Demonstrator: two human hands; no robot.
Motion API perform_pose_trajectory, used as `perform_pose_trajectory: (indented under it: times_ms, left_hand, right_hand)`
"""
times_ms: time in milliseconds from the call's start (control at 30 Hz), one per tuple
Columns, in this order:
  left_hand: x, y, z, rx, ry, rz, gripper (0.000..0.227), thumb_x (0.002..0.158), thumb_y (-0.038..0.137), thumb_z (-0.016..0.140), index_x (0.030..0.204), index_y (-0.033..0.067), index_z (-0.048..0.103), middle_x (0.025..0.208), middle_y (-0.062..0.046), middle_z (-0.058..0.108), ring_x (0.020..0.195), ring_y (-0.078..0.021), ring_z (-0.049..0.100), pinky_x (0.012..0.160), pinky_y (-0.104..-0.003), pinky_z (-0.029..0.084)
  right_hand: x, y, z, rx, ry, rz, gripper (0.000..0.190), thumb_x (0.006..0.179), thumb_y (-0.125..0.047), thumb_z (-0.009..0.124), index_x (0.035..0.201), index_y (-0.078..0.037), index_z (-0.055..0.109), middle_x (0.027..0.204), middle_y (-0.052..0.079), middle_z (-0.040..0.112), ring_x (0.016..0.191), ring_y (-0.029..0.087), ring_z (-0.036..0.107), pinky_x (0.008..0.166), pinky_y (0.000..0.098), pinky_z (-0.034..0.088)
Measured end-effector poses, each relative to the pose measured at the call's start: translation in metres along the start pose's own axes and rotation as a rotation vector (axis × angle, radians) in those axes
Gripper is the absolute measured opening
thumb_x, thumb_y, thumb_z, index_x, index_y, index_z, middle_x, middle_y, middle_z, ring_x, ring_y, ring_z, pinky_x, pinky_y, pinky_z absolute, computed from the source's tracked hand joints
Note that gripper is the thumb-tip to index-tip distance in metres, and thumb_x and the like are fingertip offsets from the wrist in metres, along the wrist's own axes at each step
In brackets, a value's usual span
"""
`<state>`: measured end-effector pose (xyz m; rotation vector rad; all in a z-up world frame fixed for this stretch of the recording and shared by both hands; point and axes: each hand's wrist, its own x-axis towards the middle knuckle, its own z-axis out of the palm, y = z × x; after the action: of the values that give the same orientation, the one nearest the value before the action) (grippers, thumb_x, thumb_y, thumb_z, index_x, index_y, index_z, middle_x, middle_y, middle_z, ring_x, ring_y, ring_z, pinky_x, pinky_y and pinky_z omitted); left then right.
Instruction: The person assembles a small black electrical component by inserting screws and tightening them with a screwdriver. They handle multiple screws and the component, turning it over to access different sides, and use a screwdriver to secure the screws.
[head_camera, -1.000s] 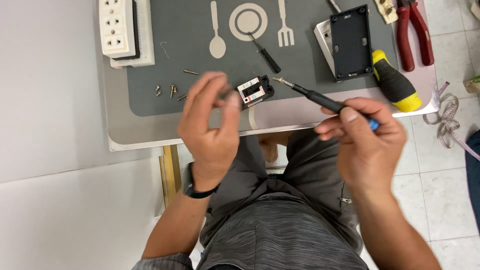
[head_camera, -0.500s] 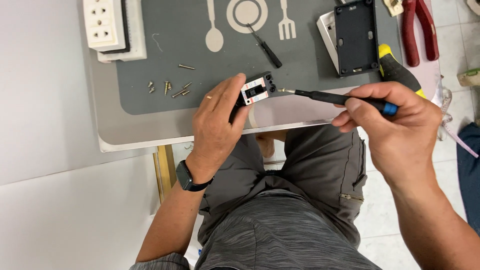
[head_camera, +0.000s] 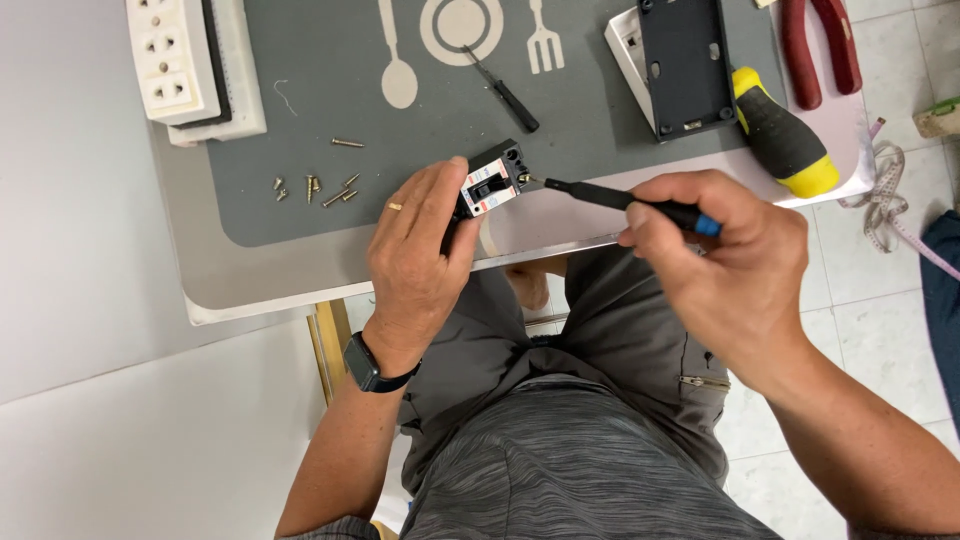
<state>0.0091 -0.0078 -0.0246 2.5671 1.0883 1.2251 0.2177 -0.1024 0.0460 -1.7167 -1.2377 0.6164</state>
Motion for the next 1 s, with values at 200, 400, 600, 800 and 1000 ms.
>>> perform_pose_trajectory:
  times_ms: [200, 400, 600, 800, 1000]
  left_hand:
    - [-0.002, -0.001, 0.002, 0.056, -0.004, 0.032, 0.039, 0.085, -0.012, 0.069, 0.121, -0.0010, 0.060, 0.113, -0.015, 0.068, 0.107, -0.0314, 0.067, 0.095, -0.039, 0.057]
    - [-0.005, -0.003, 0.002, -0.006, -0.027, 0.028, 0.040, 0.088, -0.012, 0.069, 0.124, -0.0015, 0.058, 0.115, -0.017, 0.067, 0.111, -0.0348, 0.065, 0.097, -0.041, 0.056]
    - [-0.015, -0.012, 0.007, -0.068, -0.055, -0.125, 0.043, 0.097, 0.013, 0.071, 0.135, 0.0065, 0.052, 0.127, -0.013, 0.065, 0.112, -0.0288, 0.066, 0.092, -0.037, 0.055]
    - [-0.005, -0.008, -0.003, -0.175, -0.190, -0.369, 0.047, 0.092, 0.022, 0.070, 0.136, 0.0152, 0.053, 0.135, -0.003, 0.061, 0.119, -0.0258, 0.062, 0.100, -0.037, 0.048]
    - [0.001, -0.005, -0.008, -0.203, -0.233, -0.437, 0.048, 0.090, 0.023, 0.070, 0.134, 0.0162, 0.054, 0.134, -0.002, 0.062, 0.116, -0.0253, 0.062, 0.099, -0.038, 0.047]
  right_hand:
    - [0.003, -0.008, -0.002, -0.250, -0.092, -0.574, 0.009, 0.092, 0.012, 0.066, 0.100, 0.009, 0.065, 0.090, 0.016, 0.070, 0.073, 0.020, 0.066, 0.067, 0.0266, 0.058]
    - [0.013, -0.034, -0.007, -0.469, -0.264, -0.754, 0.007, 0.094, 0.008, 0.067, 0.098, 0.008, 0.061, 0.093, 0.019, 0.066, 0.064, 0.022, 0.063, 0.052, 0.0274, 0.055]
    - [0.049, -0.055, -0.002, -0.694, -0.537, -0.674, 0.022, 0.100, 0.005, 0.050, 0.084, -0.007, 0.041, 0.052, 0.000, 0.036, 0.033, 0.016, 0.033, 0.029, 0.0345, 0.026]
    - [0.077, -0.077, 0.012, -1.321, -0.437, -0.814, 0.051, 0.107, -0.059, 0.044, 0.115, -0.008, 0.045, 0.038, -0.011, 0.044, 0.027, 0.005, 0.043, 0.030, 0.0229, 0.031]
    - [0.092, -0.075, 0.015, -1.490, -0.392, -0.875, 0.045, 0.115, -0.054, 0.037, 0.093, -0.017, 0.049, 0.045, -0.010, 0.052, 0.039, 0.014, 0.060, 0.035, 0.0270, 0.037]
